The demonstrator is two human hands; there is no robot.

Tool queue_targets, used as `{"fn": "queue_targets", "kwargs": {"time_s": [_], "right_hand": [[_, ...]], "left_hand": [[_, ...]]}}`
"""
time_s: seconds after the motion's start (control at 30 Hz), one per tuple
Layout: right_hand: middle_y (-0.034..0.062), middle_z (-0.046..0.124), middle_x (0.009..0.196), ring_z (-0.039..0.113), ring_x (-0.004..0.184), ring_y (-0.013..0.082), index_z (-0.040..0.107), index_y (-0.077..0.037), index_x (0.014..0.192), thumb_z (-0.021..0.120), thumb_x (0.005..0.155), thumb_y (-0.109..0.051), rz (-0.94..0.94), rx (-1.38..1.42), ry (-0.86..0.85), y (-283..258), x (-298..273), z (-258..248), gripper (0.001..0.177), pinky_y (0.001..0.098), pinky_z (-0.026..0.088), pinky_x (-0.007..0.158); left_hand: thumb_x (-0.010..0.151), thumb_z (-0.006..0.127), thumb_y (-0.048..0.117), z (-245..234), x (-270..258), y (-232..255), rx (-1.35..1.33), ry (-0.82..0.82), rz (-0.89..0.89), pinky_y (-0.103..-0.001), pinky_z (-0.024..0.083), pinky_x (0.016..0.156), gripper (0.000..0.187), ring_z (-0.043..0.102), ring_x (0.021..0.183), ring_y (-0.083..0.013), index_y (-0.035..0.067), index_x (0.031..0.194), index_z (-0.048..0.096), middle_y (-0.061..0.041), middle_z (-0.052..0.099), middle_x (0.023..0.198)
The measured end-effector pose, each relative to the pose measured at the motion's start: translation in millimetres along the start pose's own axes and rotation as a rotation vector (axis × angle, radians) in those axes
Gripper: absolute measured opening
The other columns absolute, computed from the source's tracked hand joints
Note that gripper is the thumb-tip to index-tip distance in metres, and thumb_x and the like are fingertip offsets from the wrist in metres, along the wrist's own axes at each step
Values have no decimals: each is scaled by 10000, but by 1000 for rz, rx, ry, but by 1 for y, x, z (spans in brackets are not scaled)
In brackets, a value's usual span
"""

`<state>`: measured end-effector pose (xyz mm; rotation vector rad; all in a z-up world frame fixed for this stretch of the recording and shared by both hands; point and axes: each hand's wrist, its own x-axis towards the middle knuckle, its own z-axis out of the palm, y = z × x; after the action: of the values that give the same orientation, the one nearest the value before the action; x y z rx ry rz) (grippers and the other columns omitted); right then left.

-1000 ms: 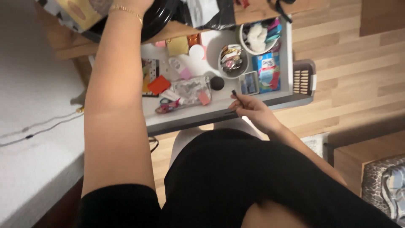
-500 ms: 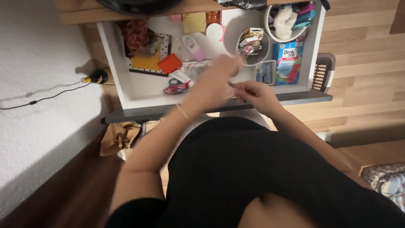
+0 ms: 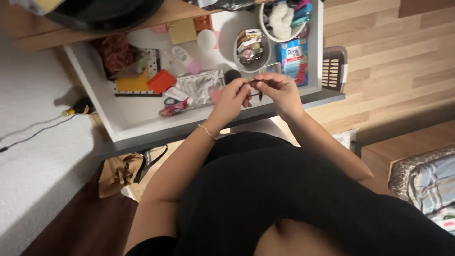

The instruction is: The person opens a drawer and rearranges various items including a black pouch, a small container, a notebook, and a red box. They move items around, place some into a small basket, and adjust the positions of other objects within the drawer.

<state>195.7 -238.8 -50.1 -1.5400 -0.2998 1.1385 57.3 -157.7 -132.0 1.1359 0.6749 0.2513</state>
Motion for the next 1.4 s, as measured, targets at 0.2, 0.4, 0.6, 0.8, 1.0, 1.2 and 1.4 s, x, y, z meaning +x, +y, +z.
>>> {"fn": "queue_targets", "kwargs": {"time_s": [0.2, 0.4, 0.6, 0.8, 1.0, 1.2, 1.4], "right_hand": [[110, 748, 947, 646, 716, 103, 737, -23, 1135, 820, 910, -22, -104, -123, 58, 10, 22, -33, 239, 211, 532, 612], [141, 710, 844, 679, 621, 154, 693, 0, 1084, 766, 925, 52, -118, 12, 204, 34, 85, -64, 182, 259, 597, 582], [172, 701, 793, 629, 603, 185, 597, -46, 952, 702, 934, 54, -5, 377, 232, 34, 138, -67, 147, 285, 561, 611], [54, 796, 892, 742, 787, 144, 734, -102, 1023, 737, 897, -132, -173, -388, 328, 50, 151, -67, 129, 283, 603, 739], [171, 702, 940, 634, 851, 324, 708, -2, 978, 554, 936, -50, -529, -817, 90, 44, 158, -64, 167, 407, 499, 699], [225, 716, 1150, 659, 1020, 426, 589, -29, 1343, 595, 867, -33, -534, -917, -7, 51, 167, -68, 476, 481, 544, 802], [210, 674, 893, 589, 789, 453, 552, -45, 1196, 555, 854, -20, -551, -955, -49, 23, 173, -63, 343, 536, 469, 607]], "left_hand": [[1082, 524, 247, 24, 47, -4, 29, 178, 36, -276, 557, 473, 253, 672, 547, -140, 47, 1071, 679, -83, 694, 757], [1085, 531, 282, 43, 103, 2, 301, 287, 219, -394, 593, 800, 244, 725, 890, -288, 121, 1164, 697, -112, 751, 990], [991, 575, 239, 53, 140, 13, -222, 318, -260, -338, 702, 685, 366, 751, 808, -225, 76, 1298, 690, -111, 728, 1139], [989, 558, 261, 51, 161, -30, 205, 464, -111, -282, 562, 908, 387, 723, 1008, -184, 65, 1281, 719, -83, 754, 1257], [1008, 413, 150, 52, 178, -3, 853, 326, 52, -507, 512, 742, 298, 680, 909, -403, 17, 1123, 654, -198, 730, 966], [876, 498, 109, 43, 206, -2, 1096, 296, -71, -521, 541, 637, 187, 696, 689, -411, 81, 780, 657, -153, 717, 739], [843, 492, 86, 42, 212, 21, 1065, 179, -217, -519, 557, 680, 261, 716, 815, -415, 71, 1049, 651, -156, 745, 850]]}}
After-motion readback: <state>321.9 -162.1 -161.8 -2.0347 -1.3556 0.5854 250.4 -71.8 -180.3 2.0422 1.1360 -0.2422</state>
